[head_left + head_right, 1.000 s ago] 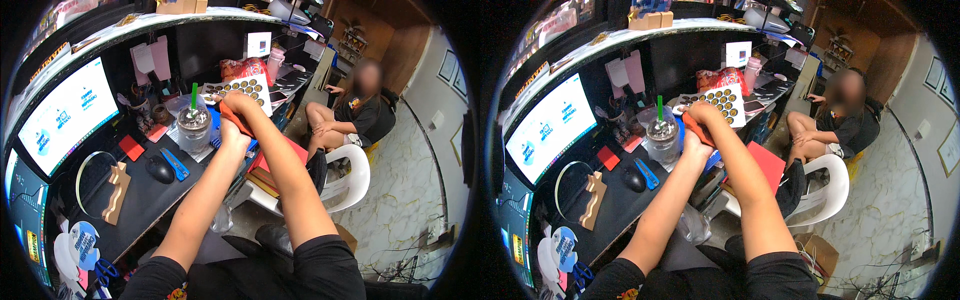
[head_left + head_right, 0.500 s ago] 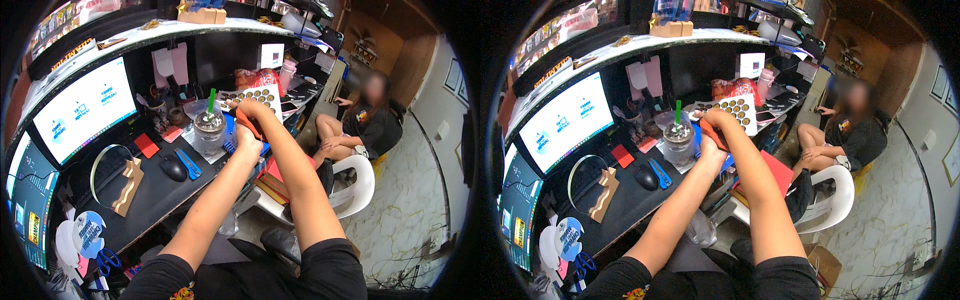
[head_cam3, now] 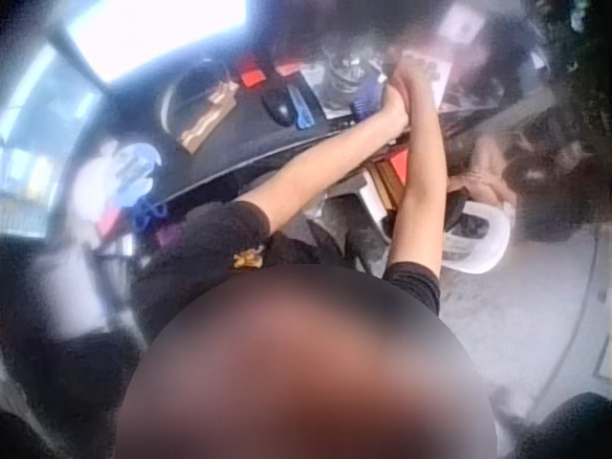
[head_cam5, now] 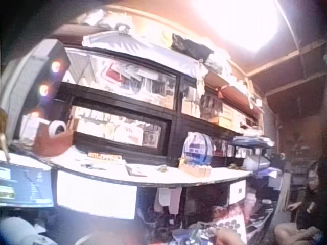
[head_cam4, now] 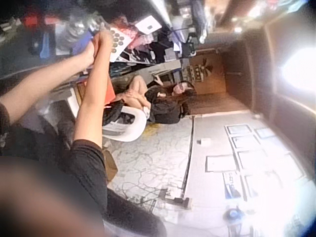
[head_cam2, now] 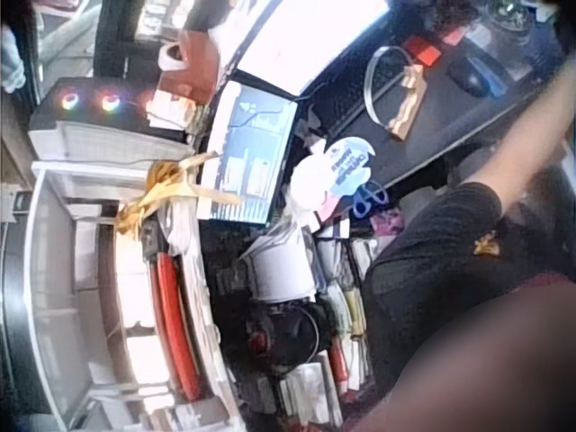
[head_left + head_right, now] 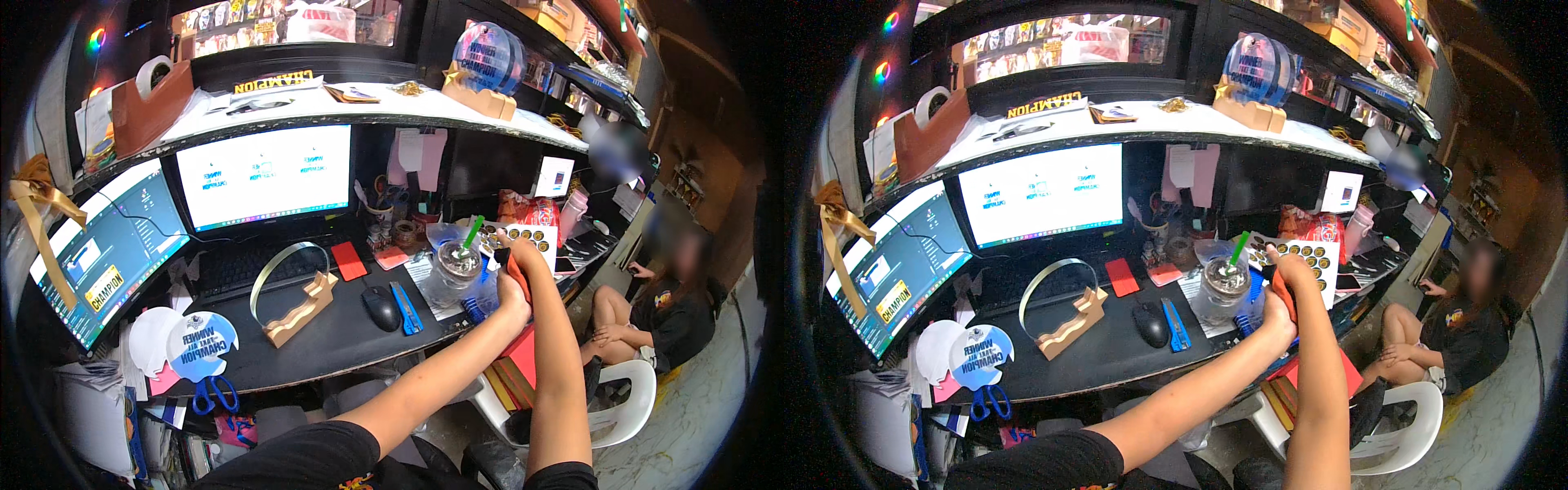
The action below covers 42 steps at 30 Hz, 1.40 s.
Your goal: The person cuts a white paper shape with scissors, then wipes a clear circular acrylic award base with a red cloth. They attach a gold star to the base and secure it with a ribbon, completing the assembly of a single award.
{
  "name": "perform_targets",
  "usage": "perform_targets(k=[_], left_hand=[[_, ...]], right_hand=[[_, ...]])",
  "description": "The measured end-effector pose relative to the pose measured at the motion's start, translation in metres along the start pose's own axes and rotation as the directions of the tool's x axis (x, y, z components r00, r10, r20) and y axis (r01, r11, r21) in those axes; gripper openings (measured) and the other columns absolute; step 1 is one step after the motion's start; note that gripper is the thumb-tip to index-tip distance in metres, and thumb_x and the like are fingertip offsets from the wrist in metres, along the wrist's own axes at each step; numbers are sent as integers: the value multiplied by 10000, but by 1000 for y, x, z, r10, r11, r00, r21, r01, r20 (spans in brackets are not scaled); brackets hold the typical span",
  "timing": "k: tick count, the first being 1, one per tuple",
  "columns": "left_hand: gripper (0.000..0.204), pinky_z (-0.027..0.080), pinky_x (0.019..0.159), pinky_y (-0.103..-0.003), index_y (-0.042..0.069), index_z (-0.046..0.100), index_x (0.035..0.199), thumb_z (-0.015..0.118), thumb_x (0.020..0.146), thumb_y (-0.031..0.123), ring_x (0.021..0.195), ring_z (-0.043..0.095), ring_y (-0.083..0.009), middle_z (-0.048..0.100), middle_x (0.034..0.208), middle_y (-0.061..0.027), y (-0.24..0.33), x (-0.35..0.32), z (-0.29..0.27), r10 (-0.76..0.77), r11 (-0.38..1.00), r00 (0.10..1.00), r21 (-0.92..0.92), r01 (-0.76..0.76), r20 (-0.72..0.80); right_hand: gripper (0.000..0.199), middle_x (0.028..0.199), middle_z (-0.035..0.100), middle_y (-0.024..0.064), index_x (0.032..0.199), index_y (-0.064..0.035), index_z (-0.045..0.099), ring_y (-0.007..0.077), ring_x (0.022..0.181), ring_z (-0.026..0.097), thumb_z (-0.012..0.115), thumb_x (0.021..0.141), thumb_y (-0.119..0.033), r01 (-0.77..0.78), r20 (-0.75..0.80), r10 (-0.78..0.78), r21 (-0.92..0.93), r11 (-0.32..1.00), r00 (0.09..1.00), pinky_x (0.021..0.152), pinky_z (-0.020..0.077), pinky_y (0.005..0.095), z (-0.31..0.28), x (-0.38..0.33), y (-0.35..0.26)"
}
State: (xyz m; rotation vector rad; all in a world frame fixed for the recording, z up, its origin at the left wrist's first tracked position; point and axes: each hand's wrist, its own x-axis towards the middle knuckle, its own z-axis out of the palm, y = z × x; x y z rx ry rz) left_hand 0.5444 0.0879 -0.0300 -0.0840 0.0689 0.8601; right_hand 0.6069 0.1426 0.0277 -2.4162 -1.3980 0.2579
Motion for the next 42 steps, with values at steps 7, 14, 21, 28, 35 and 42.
perform_targets(k=[7,14,21,28,35,42], left_hand=[[486,517,860,-395,132,561,1164,257,1001,474,976,624,-241,624,1097,-85,-2,-14,2,81,986,997,149,-78,-15],[404,549,728,-403,97,585,1089,363,977,416,825,663,-258,659,986,-107,1,-17,5,54,997,998,60,-53,-11],[401,549,656,-392,88,590,1056,373,973,415,764,662,-245,659,938,-95,0,-33,12,132,986,990,107,-127,-39],[397,530,792,-382,96,581,1115,340,978,380,895,648,-228,650,1021,-88,7,-12,8,81,990,986,107,-97,144],[534,511,896,-451,128,514,1263,355,973,547,1023,632,-295,627,1175,-113,20,-31,-7,-172,985,915,41,169,365],[615,464,993,-491,129,461,1324,306,963,601,1138,593,-320,575,1277,-132,27,-81,-23,-213,964,933,220,151,290]], right_hand=[[839,1284,552,274,1188,45,621,371,1230,526,354,900,-697,-26,-4,26,-66,997,1000,1040,389,445,-1,-26,-7],[874,1279,552,281,1182,69,611,382,1237,519,327,903,-710,1,81,0,-1,1000,997,1055,377,425,-9,-27,-16],[853,1236,580,285,1139,80,632,393,1208,538,343,910,-690,-24,17,25,-29,999,1000,1031,397,440,-1,-25,-9],[882,1248,565,286,1155,68,625,396,1231,509,221,927,-683,-1,-108,-7,-71,997,994,1063,365,431,-8,-27,-18],[875,1259,534,318,1218,42,592,435,1258,461,141,940,-655,-46,-126,58,95,994,990,1086,322,457,-19,-28,-18],[536,855,602,262,800,15,632,451,853,549,367,1002,-404,372,-886,-97,89,924,452,780,419,531,-28,-61,-12]])
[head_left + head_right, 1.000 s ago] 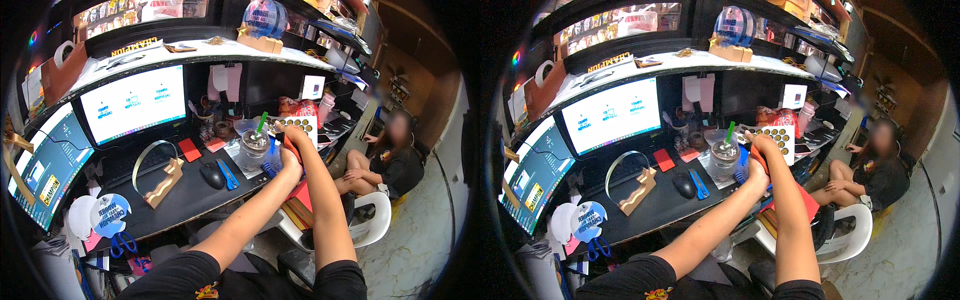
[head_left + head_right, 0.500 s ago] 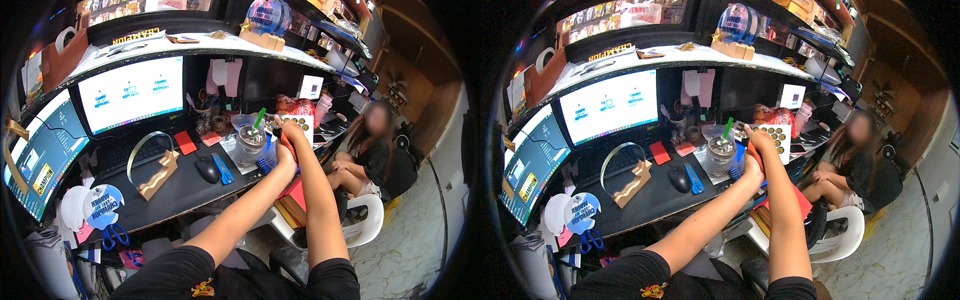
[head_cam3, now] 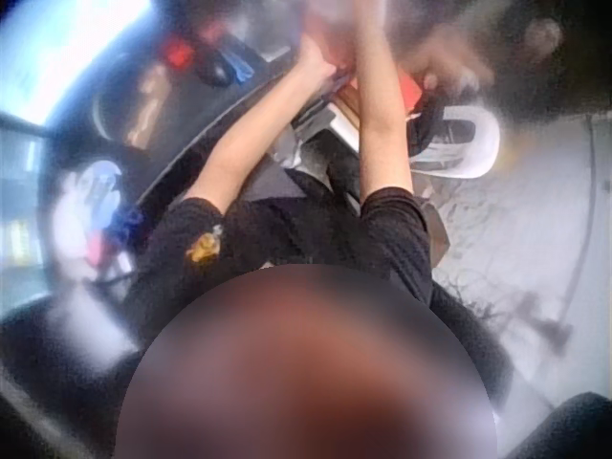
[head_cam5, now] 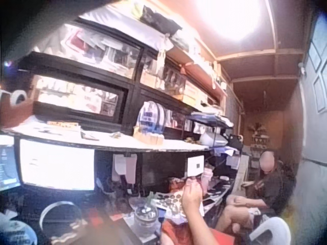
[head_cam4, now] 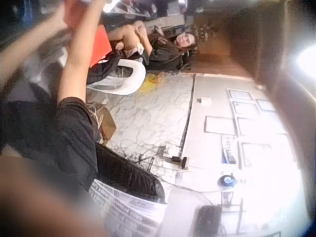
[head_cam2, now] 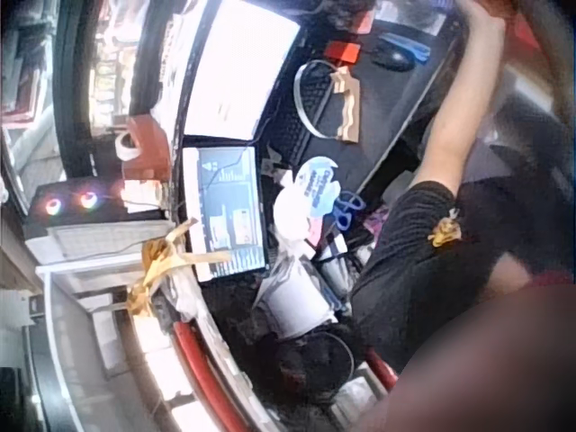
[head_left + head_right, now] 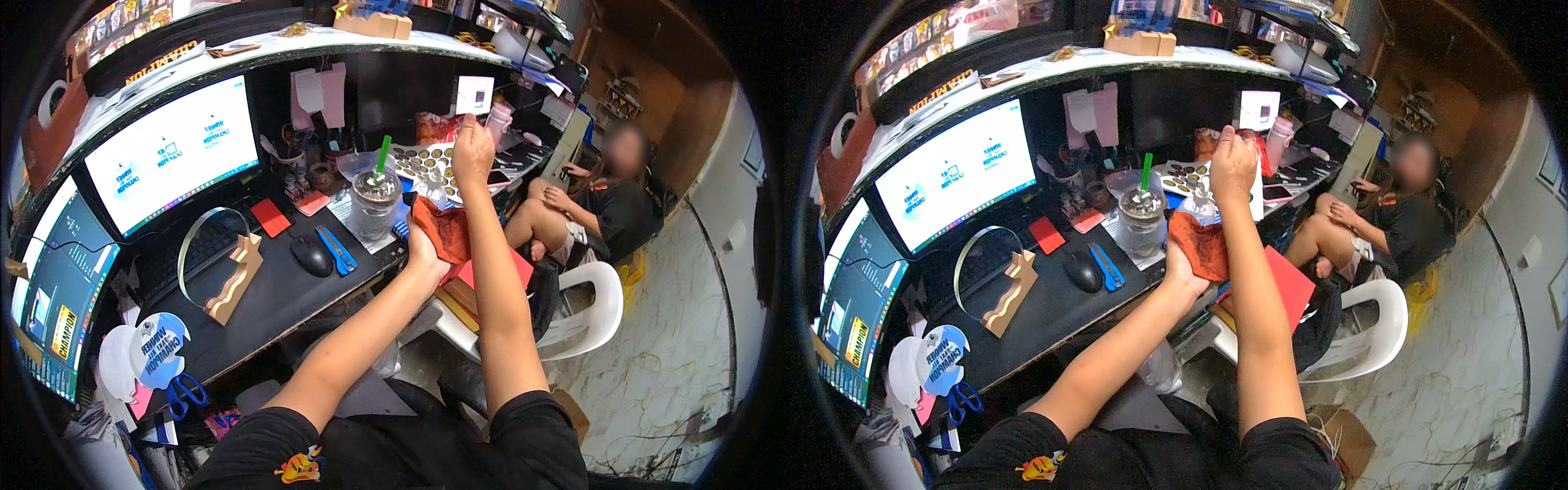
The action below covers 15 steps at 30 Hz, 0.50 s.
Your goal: The person cuts a white paper shape with scissors, then wipes a clear circular acrylic award base with a red cloth. They attach a gold star to the base and secure it with a ribbon, completing the assembly of a single award.
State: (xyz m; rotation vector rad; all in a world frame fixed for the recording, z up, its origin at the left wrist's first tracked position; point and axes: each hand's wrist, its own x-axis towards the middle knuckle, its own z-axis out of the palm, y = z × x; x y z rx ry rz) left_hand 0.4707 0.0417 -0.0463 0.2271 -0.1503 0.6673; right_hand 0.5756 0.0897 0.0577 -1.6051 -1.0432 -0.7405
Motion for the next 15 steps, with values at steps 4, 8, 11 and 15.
perform_targets(k=[4,8,11,15], left_hand=[[705,444,1010,-496,136,424,1353,316,919,681,1156,579,-319,573,1273,-135,-11,-35,8,-85,996,994,30,87,-72],[730,421,1031,-496,110,473,1317,414,883,694,1153,575,-312,576,1259,-144,0,-61,11,-230,968,972,96,233,-36],[579,425,1042,-463,86,529,1279,452,940,549,1165,572,-283,580,1269,-134,3,-69,4,-362,925,932,136,355,27],[429,516,930,-422,97,560,1191,412,991,446,1061,626,-231,621,1170,-97,-14,-70,-10,-325,891,944,317,326,-57]], right_hand=[[301,830,554,169,812,-39,610,361,801,525,503,956,-280,330,-41,-335,-99,939,941,713,409,469,-41,-43,-14],[260,879,598,160,900,-21,643,313,867,561,606,909,-278,154,238,-166,70,986,957,777,440,415,-98,-86,-7],[531,1029,647,124,1182,2,587,199,965,606,687,871,-416,-547,712,272,185,816,647,867,471,331,-134,-115,11],[393,1000,658,55,1135,6,612,106,886,604,722,870,-262,-822,849,276,275,500,452,767,497,261,-158,-148,28]])
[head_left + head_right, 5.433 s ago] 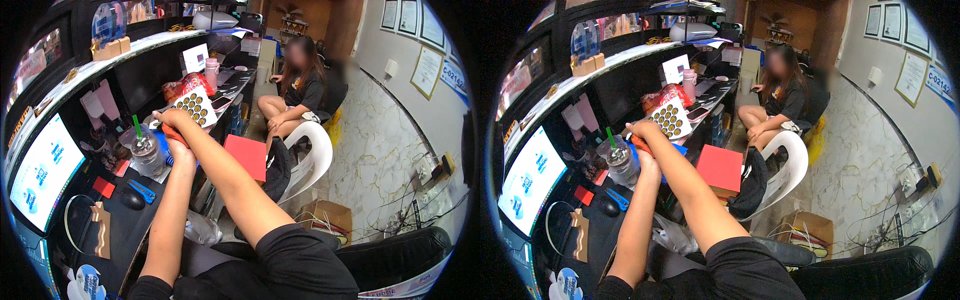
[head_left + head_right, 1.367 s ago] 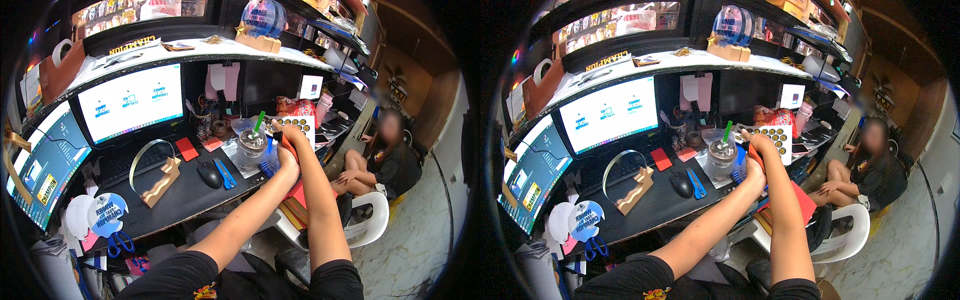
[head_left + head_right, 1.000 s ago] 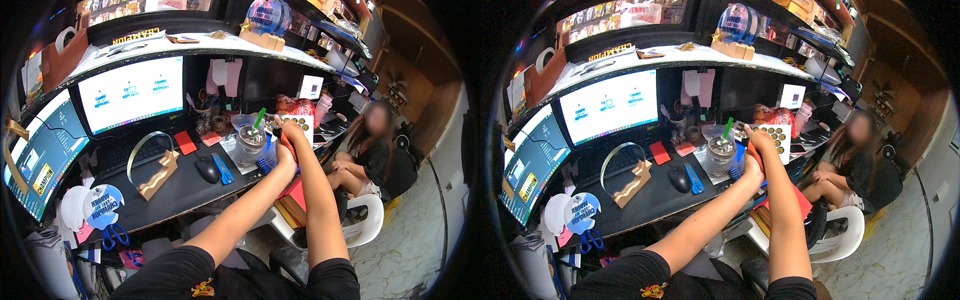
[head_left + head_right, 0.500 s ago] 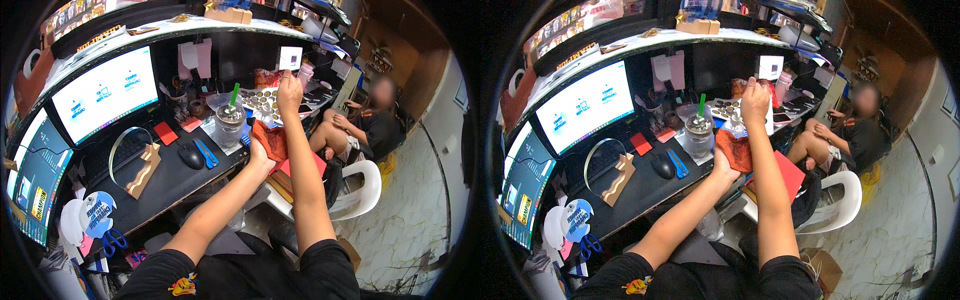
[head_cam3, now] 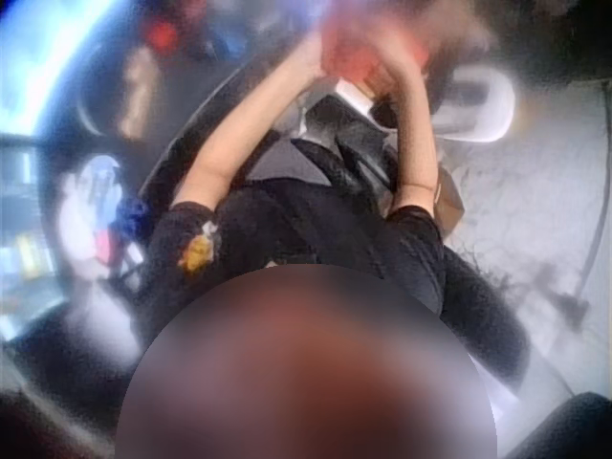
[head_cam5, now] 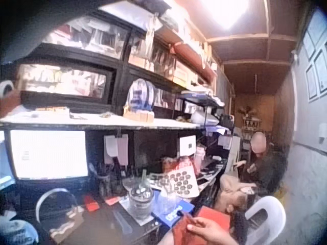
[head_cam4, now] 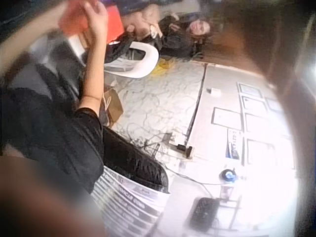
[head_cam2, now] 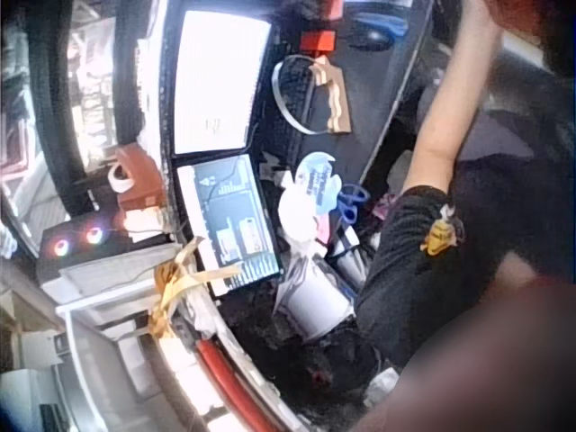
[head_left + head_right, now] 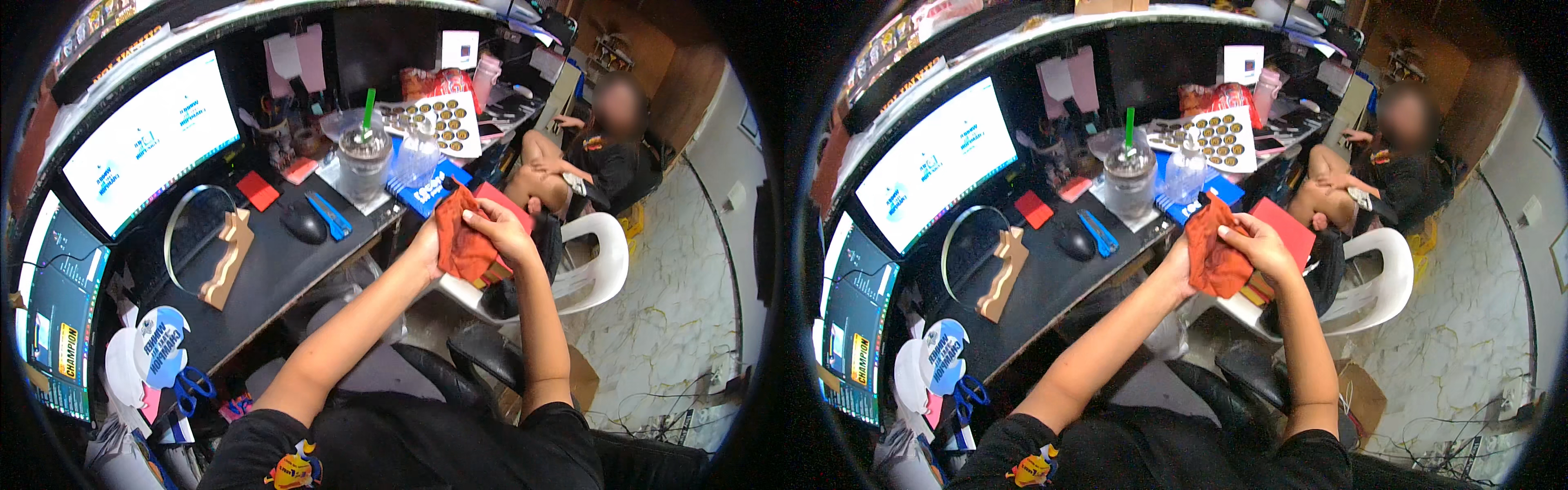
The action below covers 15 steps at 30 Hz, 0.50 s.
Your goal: The person cuts a white paper shape with scissors, then wipes a clear circular acrylic award base with a red cloth. They attach a gold star to the base and secure it with a ribbon, completing the assembly of a single award.
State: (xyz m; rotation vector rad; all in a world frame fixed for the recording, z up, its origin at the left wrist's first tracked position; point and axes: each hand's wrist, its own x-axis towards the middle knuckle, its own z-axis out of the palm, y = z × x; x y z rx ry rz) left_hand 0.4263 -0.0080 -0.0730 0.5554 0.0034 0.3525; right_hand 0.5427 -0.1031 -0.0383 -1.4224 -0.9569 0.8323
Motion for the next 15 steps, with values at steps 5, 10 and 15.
perform_targets(k=[5,10,15], left_hand=[[423,537,864,-423,93,540,1066,349,991,463,957,637,-263,623,1077,-119,-15,13,-14,-2,999,986,53,11,-164],[417,457,595,-347,127,547,934,361,963,499,680,534,-204,516,788,-43,-18,28,-35,-108,957,983,-285,62,-146],[473,316,515,-292,122,575,862,347,970,522,572,409,-142,450,656,2,-7,35,-45,-279,936,868,-318,151,-411]], right_hand=[[189,843,636,19,905,-19,632,80,784,574,709,877,-190,109,-266,-160,-197,974,951,725,483,244,8,-18,16],[410,901,578,39,1021,-43,497,114,830,553,777,820,-265,231,-290,-304,-260,937,907,738,494,280,60,-32,19],[293,1154,592,227,1008,-38,541,345,1183,525,731,806,-133,539,-56,-666,-541,646,744,1083,277,473,138,-77,30]])
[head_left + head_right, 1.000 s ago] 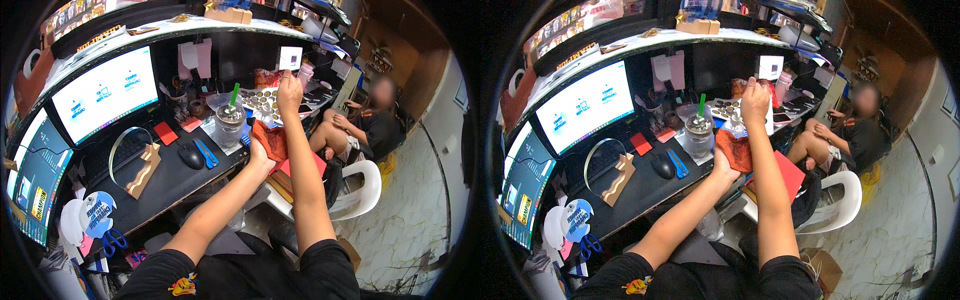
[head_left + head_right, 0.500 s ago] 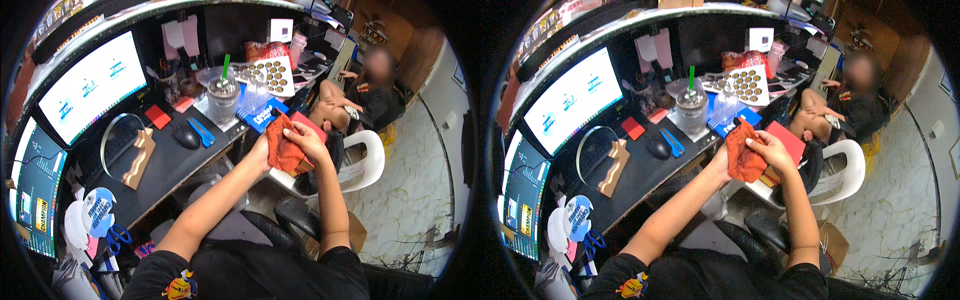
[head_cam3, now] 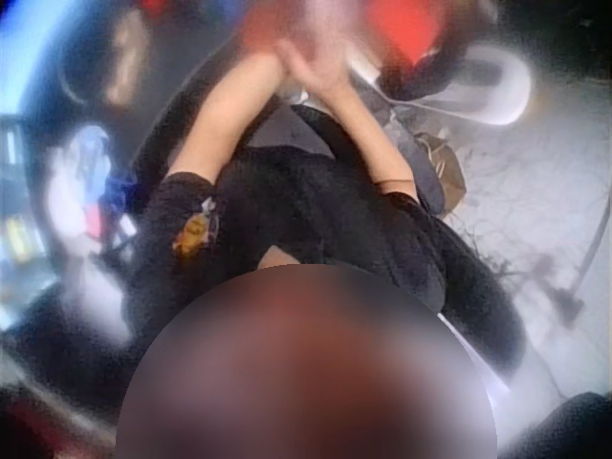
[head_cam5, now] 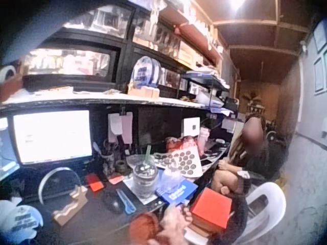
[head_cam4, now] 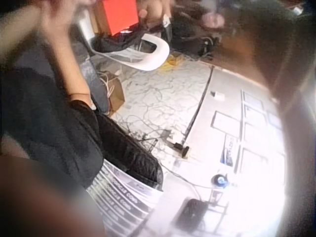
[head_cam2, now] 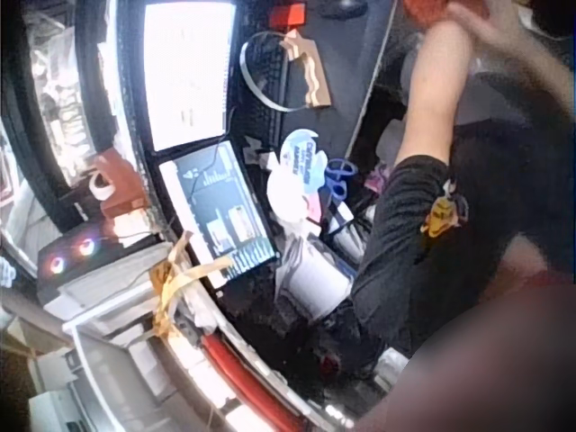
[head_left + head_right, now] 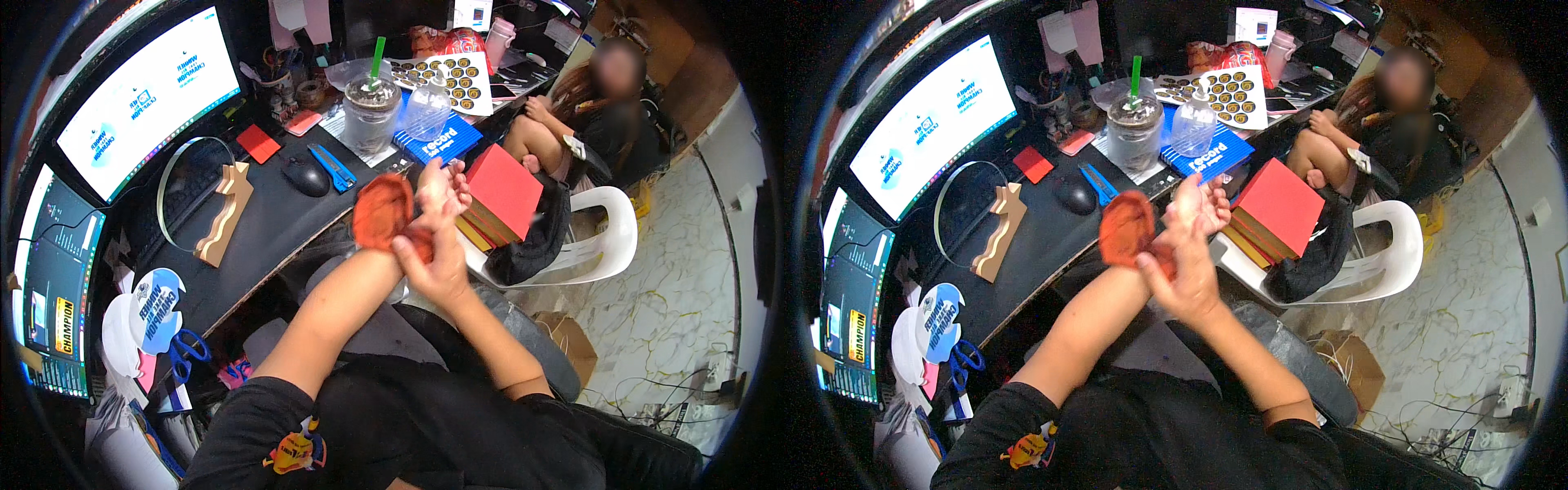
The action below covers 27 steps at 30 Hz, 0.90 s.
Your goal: The person cuts a white paper shape with scissors, then wipes a clear circular acrylic award base with a red cloth. They attach a gold star to the base and secure it with a ribbon, completing the assembly of a single award.
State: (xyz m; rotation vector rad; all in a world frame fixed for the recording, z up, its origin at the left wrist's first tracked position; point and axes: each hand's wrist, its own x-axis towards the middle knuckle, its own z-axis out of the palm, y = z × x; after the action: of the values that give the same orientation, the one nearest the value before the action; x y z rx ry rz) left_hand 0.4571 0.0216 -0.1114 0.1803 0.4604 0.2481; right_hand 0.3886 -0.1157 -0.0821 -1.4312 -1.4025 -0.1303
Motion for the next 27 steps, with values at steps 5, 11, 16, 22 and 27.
perform_targets(k=[5,11,16,22,27], left_hand=[[517,372,563,-308,109,590,955,295,984,533,642,485,-172,526,730,-26,27,-25,8,117,993,993,-12,-117,-22],[597,496,915,-424,65,545,1259,571,895,537,1003,619,-232,639,1121,-104,-12,-69,0,-53,993,786,112,-21,616],[366,486,848,-324,55,545,1174,679,880,228,921,605,-168,626,1011,-77,-58,-94,11,564,480,722,552,-682,402],[414,470,666,-342,103,601,1018,809,702,271,754,566,-228,551,874,-63,-96,-108,-5,169,-522,2,91,-848,986],[329,459,590,-348,151,596,920,744,669,302,753,568,-232,512,838,-38,-90,-96,-16,54,-760,-51,7,-650,997]], right_hand=[[201,1199,609,232,963,-37,565,354,1269,507,701,815,-43,143,66,-148,79,987,987,1139,235,509,2,-30,-16],[225,1089,621,144,925,33,604,222,1083,557,537,976,-176,-223,-292,300,269,937,908,1004,395,404,-46,20,58],[395,978,621,73,938,-61,599,200,985,550,444,998,-420,-176,-406,775,823,541,484,896,397,428,-72,62,110],[337,1103,575,138,1065,-56,553,313,1085,513,414,986,-353,-165,-211,898,942,292,386,995,341,607,-51,79,126],[291,1085,539,111,1067,-71,539,297,1065,519,454,953,-324,-89,-242,944,960,267,224,998,352,591,-35,86,127]])
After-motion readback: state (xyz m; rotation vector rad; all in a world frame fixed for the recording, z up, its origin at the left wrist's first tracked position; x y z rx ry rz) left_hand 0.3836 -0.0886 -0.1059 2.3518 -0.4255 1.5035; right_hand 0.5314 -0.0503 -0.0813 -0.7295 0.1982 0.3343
